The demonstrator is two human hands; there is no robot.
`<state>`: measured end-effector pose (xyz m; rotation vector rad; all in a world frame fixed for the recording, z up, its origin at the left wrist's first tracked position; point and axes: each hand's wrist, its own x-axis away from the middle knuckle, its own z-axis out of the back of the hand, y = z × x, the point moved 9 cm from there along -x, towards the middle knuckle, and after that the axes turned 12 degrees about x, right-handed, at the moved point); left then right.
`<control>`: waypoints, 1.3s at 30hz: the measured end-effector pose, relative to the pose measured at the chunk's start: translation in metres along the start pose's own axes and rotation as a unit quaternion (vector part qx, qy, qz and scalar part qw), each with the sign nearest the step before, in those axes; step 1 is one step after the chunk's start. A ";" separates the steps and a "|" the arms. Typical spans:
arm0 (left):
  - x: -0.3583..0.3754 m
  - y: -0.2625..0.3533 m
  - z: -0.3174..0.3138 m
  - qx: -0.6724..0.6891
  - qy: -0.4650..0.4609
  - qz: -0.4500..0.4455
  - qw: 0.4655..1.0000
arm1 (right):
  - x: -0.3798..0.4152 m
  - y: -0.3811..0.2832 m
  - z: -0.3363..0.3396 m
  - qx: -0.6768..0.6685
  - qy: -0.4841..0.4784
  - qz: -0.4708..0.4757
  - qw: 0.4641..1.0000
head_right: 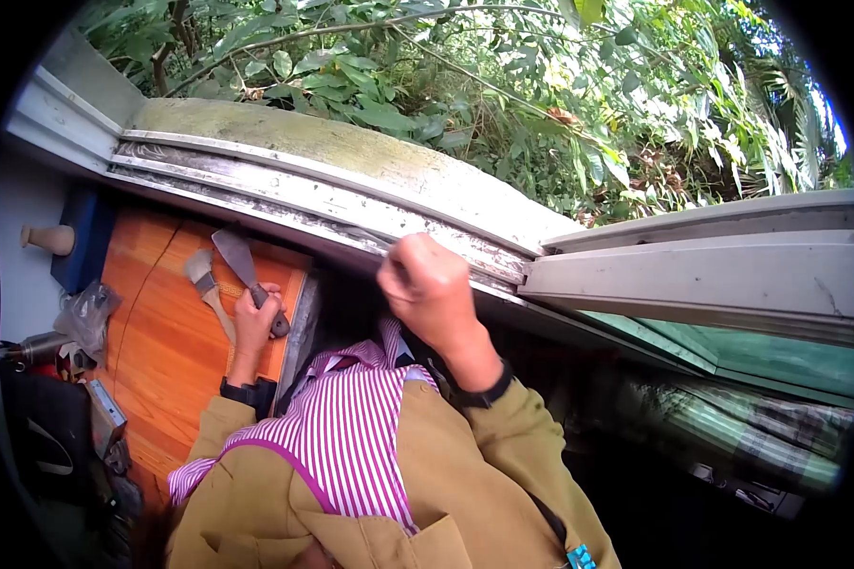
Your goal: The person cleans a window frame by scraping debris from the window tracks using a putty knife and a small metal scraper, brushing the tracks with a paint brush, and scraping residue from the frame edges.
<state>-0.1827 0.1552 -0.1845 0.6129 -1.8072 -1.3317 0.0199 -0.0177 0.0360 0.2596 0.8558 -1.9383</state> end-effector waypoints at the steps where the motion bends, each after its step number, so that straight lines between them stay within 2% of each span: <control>1: 0.000 0.000 0.000 -0.010 -0.001 0.007 1.000 | -0.006 -0.003 -0.006 -0.010 0.003 0.009 1.000; 4: -0.002 -0.003 0.002 -0.017 -0.006 -0.010 1.000 | -0.007 -0.006 0.024 -0.003 0.029 0.011 1.000; 6: -0.003 -0.005 0.002 -0.005 -0.007 -0.008 1.000 | 0.007 0.008 0.053 0.033 0.001 -0.065 0.997; 7: -0.001 -0.005 0.002 0.009 -0.008 -0.008 1.000 | 0.015 0.013 0.059 0.062 -0.016 -0.065 0.996; 10: -0.001 -0.003 0.000 -0.001 -0.013 -0.003 1.000 | 0.021 0.021 0.048 0.098 -0.015 -0.057 0.993; 12: -0.001 -0.004 0.002 -0.008 -0.009 0.007 1.000 | 0.009 0.015 0.020 -0.006 0.012 -0.053 0.999; 14: -0.001 -0.003 0.000 -0.010 -0.006 0.013 1.000 | -0.002 0.010 -0.004 -0.010 0.016 -0.026 0.999; 15: -0.001 -0.002 -0.001 -0.019 -0.004 0.019 1.000 | -0.005 0.004 0.002 0.009 0.006 0.000 1.000; 18: 0.001 -0.004 0.003 -0.019 0.001 0.027 0.999 | 0.001 0.008 0.050 0.037 -0.005 -0.045 0.998; 22: 0.001 -0.006 0.003 0.001 0.003 0.026 1.000 | 0.011 0.015 0.059 0.100 -0.062 -0.034 0.992; 26: 0.002 -0.005 0.002 -0.016 0.004 0.035 0.999 | -0.002 0.026 0.056 0.094 -0.094 -0.112 0.985; 28: 0.002 -0.005 0.004 -0.009 0.008 0.033 0.999 | -0.003 0.039 0.044 0.011 -0.109 -0.187 0.976; 30: 0.003 -0.004 0.003 -0.015 0.009 0.045 0.999 | -0.006 0.041 0.021 -0.032 -0.113 -0.159 0.980; 32: 0.004 -0.006 0.002 -0.018 0.007 0.056 0.998 | -0.007 0.044 0.002 -0.097 -0.081 -0.174 0.976; 33: 0.003 -0.006 0.003 -0.031 0.005 0.052 0.998 | -0.005 0.045 0.002 -0.106 -0.095 -0.185 0.972; 34: 0.002 -0.007 0.006 -0.044 0.003 0.049 0.998 | -0.009 0.041 0.015 -0.075 -0.109 -0.164 0.978; 36: 0.003 -0.007 0.006 -0.027 0.009 0.049 0.998 | -0.002 0.051 0.044 -0.052 -0.115 -0.223 0.967; 39: 0.002 -0.008 0.006 -0.013 0.009 0.044 0.999 | 0.006 0.059 0.050 -0.007 -0.145 -0.257 0.955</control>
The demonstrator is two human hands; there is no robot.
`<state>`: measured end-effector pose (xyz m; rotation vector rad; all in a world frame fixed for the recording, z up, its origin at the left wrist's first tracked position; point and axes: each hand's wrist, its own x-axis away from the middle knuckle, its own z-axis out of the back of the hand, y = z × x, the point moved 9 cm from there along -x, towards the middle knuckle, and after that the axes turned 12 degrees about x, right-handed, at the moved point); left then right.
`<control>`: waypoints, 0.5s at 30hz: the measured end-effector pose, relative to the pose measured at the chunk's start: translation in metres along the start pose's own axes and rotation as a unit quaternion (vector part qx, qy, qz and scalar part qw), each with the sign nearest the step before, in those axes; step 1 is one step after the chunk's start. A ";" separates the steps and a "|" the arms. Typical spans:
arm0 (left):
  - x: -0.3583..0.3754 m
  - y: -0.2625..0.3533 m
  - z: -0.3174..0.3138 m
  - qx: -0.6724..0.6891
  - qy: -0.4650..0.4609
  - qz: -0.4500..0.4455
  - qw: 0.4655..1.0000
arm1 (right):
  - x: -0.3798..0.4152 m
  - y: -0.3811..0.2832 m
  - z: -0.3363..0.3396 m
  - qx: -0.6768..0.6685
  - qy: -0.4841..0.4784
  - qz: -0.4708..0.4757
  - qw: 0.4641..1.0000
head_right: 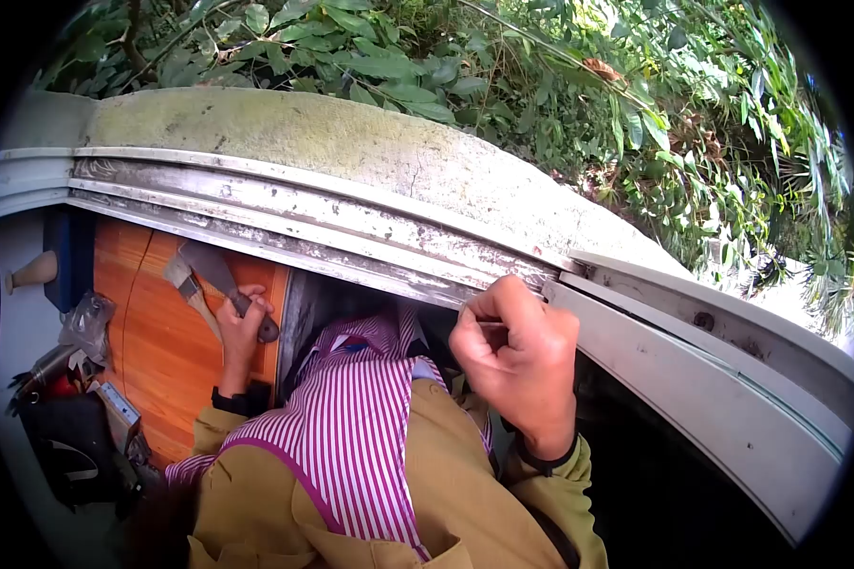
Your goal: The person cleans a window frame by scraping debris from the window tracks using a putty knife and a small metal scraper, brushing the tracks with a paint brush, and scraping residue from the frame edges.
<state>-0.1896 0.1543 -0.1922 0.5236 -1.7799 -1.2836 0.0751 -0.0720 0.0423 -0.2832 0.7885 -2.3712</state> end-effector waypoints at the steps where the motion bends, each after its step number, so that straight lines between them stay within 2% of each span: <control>1: 0.000 -0.001 0.000 -0.008 -0.002 0.002 1.000 | -0.004 0.000 -0.006 0.000 -0.001 0.003 1.000; 3: 0.002 0.002 -0.002 -0.005 0.000 0.002 1.000 | -0.018 -0.004 -0.034 -0.079 -0.030 0.004 0.996; 5: 0.001 0.005 -0.003 -0.001 0.000 -0.001 1.000 | -0.028 -0.023 -0.057 -0.129 0.023 0.084 0.988; 6: 0.000 0.003 -0.004 0.000 -0.004 -0.001 1.000 | -0.026 -0.029 -0.064 -0.124 0.017 0.105 0.987; 9: -0.001 0.003 -0.003 0.003 -0.005 -0.004 1.000 | -0.017 -0.037 -0.029 -0.053 0.013 0.131 0.990; 11: 0.002 0.001 -0.002 0.018 0.001 -0.004 1.000 | -0.007 -0.025 -0.005 -0.003 0.042 0.108 0.993; 13: 0.001 0.000 -0.003 0.021 -0.002 0.000 1.000 | 0.000 -0.028 0.001 0.079 0.037 0.132 0.987; 15: 0.001 0.001 -0.004 0.030 -0.005 -0.002 1.000 | -0.002 -0.037 -0.005 0.084 0.050 0.165 0.981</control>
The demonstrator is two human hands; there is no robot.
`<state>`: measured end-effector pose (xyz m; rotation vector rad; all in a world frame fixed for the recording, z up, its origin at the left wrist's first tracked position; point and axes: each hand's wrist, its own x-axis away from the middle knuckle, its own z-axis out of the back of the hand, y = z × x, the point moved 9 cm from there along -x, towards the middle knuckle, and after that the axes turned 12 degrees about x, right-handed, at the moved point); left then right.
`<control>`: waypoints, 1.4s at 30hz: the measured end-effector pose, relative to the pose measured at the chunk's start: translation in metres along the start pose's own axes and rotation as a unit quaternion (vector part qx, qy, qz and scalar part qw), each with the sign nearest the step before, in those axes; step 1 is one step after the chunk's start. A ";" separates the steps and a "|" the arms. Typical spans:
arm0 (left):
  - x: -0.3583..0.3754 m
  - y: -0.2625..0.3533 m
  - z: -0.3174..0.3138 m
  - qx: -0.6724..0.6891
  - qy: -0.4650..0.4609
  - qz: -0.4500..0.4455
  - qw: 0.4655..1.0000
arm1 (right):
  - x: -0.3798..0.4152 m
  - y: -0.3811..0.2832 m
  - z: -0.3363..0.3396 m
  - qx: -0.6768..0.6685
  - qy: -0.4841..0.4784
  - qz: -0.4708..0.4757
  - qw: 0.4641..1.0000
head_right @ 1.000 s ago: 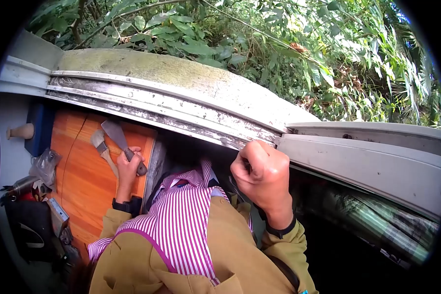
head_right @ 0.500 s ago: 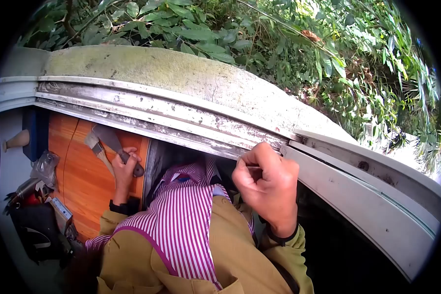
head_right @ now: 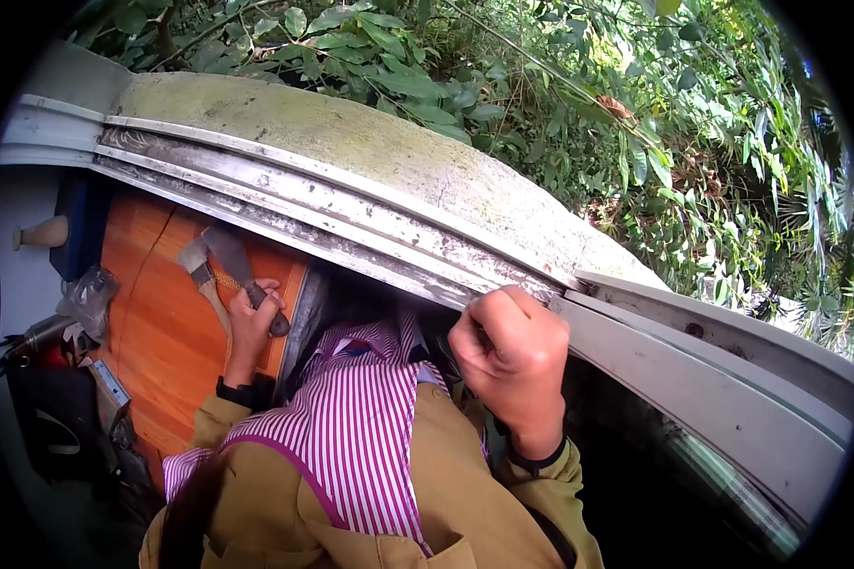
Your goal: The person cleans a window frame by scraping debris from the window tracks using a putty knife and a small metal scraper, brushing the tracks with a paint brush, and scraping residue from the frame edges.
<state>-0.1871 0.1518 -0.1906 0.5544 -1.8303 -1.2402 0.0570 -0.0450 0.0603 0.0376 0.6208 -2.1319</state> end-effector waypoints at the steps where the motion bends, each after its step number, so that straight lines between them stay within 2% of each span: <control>1: 0.001 0.000 -0.002 0.005 -0.007 0.001 1.000 | -0.003 -0.007 -0.005 0.006 0.016 0.026 1.000; 2: 0.002 0.000 -0.002 0.006 -0.010 0.000 1.000 | -0.009 -0.015 -0.021 -0.075 0.010 0.048 0.996; 4: -0.002 0.000 0.000 -0.014 -0.005 -0.008 1.000 | -0.010 -0.017 -0.045 -0.132 0.060 0.060 0.988; 6: -0.004 -0.002 0.000 -0.004 -0.004 -0.016 1.000 | -0.007 -0.021 -0.029 -0.084 0.067 0.093 0.990; 10: -0.002 0.001 -0.002 0.002 -0.010 -0.016 1.000 | 0.015 -0.001 0.007 0.005 0.062 0.044 0.997; 12: -0.001 0.004 -0.002 0.000 -0.008 -0.007 1.000 | 0.014 -0.008 0.004 0.018 0.079 0.065 0.995; 15: 0.002 0.005 -0.004 -0.012 -0.011 -0.004 1.000 | 0.010 -0.022 -0.033 -0.046 0.096 0.121 0.987; 19: -0.002 0.008 -0.005 -0.028 -0.033 -0.042 0.998 | 0.018 -0.014 0.006 0.028 0.107 0.086 0.990; 20: -0.002 0.009 -0.006 -0.028 -0.035 -0.043 0.998 | 0.020 -0.013 0.005 0.045 0.083 0.089 0.992; 23: 0.000 0.010 -0.008 -0.017 -0.025 -0.035 0.999 | 0.016 -0.020 -0.019 -0.012 0.085 0.110 0.990; 24: 0.001 0.008 -0.007 -0.017 -0.020 -0.025 0.999 | 0.013 -0.020 -0.026 -0.046 0.114 0.110 0.986; 26: -0.003 0.009 -0.004 -0.019 -0.017 -0.023 0.999 | 0.012 -0.027 -0.017 0.005 0.095 0.140 0.986; 30: -0.003 0.006 -0.005 -0.013 -0.035 -0.045 0.998 | 0.019 -0.016 -0.004 0.068 0.043 0.080 0.994; 33: -0.002 0.006 -0.007 -0.017 -0.031 -0.033 0.999 | 0.007 -0.021 -0.038 -0.088 0.086 0.084 0.989; 36: -0.005 0.006 -0.004 -0.020 -0.034 -0.043 0.998 | 0.005 -0.037 -0.023 -0.057 0.109 0.100 0.987; 38: -0.002 0.005 -0.001 -0.018 -0.021 -0.024 0.999 | 0.007 -0.032 -0.003 -0.079 0.137 0.041 0.987; 40: -0.002 0.007 -0.002 0.002 -0.022 -0.044 0.999 | 0.007 -0.019 -0.006 -0.174 0.123 -0.037 0.976; 42: 0.001 0.009 0.002 0.022 -0.015 -0.053 0.998 | -0.001 -0.025 -0.003 -0.170 0.154 -0.007 0.973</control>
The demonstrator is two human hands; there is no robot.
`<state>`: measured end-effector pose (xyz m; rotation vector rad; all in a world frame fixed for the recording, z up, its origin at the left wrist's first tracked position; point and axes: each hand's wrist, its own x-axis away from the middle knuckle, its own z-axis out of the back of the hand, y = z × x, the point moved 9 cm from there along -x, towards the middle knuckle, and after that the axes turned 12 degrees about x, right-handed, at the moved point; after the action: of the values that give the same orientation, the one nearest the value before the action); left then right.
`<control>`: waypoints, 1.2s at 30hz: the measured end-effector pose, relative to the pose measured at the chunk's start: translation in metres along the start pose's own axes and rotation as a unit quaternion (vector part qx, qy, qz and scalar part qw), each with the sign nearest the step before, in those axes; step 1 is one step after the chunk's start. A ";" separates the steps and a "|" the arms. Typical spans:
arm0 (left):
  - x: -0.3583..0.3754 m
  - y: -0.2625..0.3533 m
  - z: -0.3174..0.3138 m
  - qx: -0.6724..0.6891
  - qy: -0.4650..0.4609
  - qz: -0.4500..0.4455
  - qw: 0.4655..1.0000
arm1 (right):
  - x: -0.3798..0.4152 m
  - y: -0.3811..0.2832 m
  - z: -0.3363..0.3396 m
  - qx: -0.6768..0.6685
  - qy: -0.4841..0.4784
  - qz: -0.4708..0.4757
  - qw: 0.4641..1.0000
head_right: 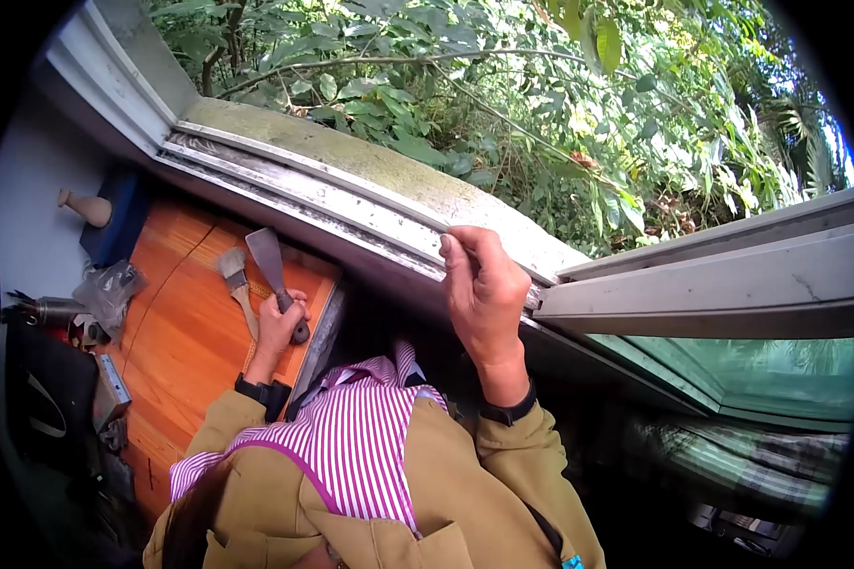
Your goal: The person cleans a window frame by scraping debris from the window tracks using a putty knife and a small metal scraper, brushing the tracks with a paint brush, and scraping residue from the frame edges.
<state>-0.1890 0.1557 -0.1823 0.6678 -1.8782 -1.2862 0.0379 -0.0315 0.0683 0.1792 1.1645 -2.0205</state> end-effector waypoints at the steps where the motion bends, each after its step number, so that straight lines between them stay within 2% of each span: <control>1: 0.002 0.003 0.000 0.004 -0.010 -0.011 1.000 | -0.006 0.003 0.003 -0.008 0.028 -0.015 0.999; 2: 0.005 0.006 0.000 0.007 -0.021 -0.020 1.000 | -0.012 0.008 0.005 -0.015 0.057 -0.032 0.998; 3: 0.006 0.006 0.002 0.019 -0.016 -0.038 0.999 | -0.019 0.008 0.007 0.048 0.088 0.002 0.995; 4: 0.009 0.004 0.005 0.022 -0.017 -0.040 0.999 | -0.018 0.016 0.005 0.049 0.089 0.005 0.995; 5: 0.013 0.008 0.007 0.028 -0.010 -0.028 0.999 | -0.019 0.014 -0.013 0.172 0.012 0.062 0.983; 6: 0.015 0.012 0.009 0.035 -0.002 -0.018 0.999 | -0.017 0.012 -0.032 0.290 -0.065 0.119 0.947; 7: 0.017 0.018 0.011 0.039 -0.002 -0.022 0.999 | -0.007 0.016 -0.049 0.294 -0.157 0.112 0.936; 8: 0.021 0.024 0.015 0.033 0.005 -0.032 0.999 | -0.010 0.009 -0.045 0.296 -0.155 0.115 0.936; 10: 0.024 0.033 0.015 0.036 0.015 -0.042 0.998 | -0.028 -0.011 0.004 0.232 0.026 0.070 0.970; 11: 0.026 0.039 0.015 0.037 0.014 -0.050 0.998 | -0.031 -0.008 0.013 0.206 0.068 0.047 0.975; 12: 0.027 0.047 0.015 0.036 0.010 -0.061 0.997 | -0.023 0.000 0.008 0.206 0.069 0.043 0.975; 14: 0.030 0.061 0.011 0.035 -0.008 -0.077 0.996 | -0.005 0.021 -0.045 0.368 -0.150 0.069 0.915; 16: 0.031 0.076 0.005 0.017 -0.013 -0.087 0.996 | -0.010 0.002 -0.011 0.242 -0.058 0.055 0.967; 19: 0.036 0.085 -0.004 0.021 -0.038 -0.072 0.996 | -0.016 -0.029 0.024 0.203 0.009 0.036 0.979; 20: 0.034 0.088 -0.008 0.023 -0.045 -0.084 0.995 | -0.015 -0.019 0.033 0.194 0.008 -0.028 0.981; 22: 0.037 0.082 -0.008 0.024 -0.051 -0.081 0.995 | -0.009 0.003 0.048 0.149 -0.002 -0.089 0.985; 24: 0.041 0.068 -0.004 0.031 -0.045 -0.044 0.998 | -0.002 0.019 0.066 0.180 -0.044 -0.168 0.968; 27: 0.044 0.044 0.001 0.024 -0.070 -0.023 0.997 | -0.001 0.020 0.081 0.169 -0.058 -0.193 0.965; 30: 0.042 0.016 0.002 0.013 -0.070 0.019 0.997 | -0.004 0.013 0.077 0.213 -0.086 -0.146 0.962; 32: 0.043 -0.007 -0.001 -0.008 -0.090 0.055 0.994 | -0.009 0.006 0.079 0.228 -0.101 -0.147 0.957; 34: 0.046 -0.021 -0.005 -0.019 -0.098 0.069 0.993 | -0.007 0.013 0.076 0.267 -0.154 -0.224 0.925; 36: 0.048 -0.028 -0.007 -0.073 -0.096 0.052 0.991 | -0.012 0.026 0.068 0.346 -0.158 -0.168 0.909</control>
<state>-0.2107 0.1049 -0.1934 0.3770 -1.9208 -1.4452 0.0804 -0.0856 0.0954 -0.0078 0.2470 -2.5845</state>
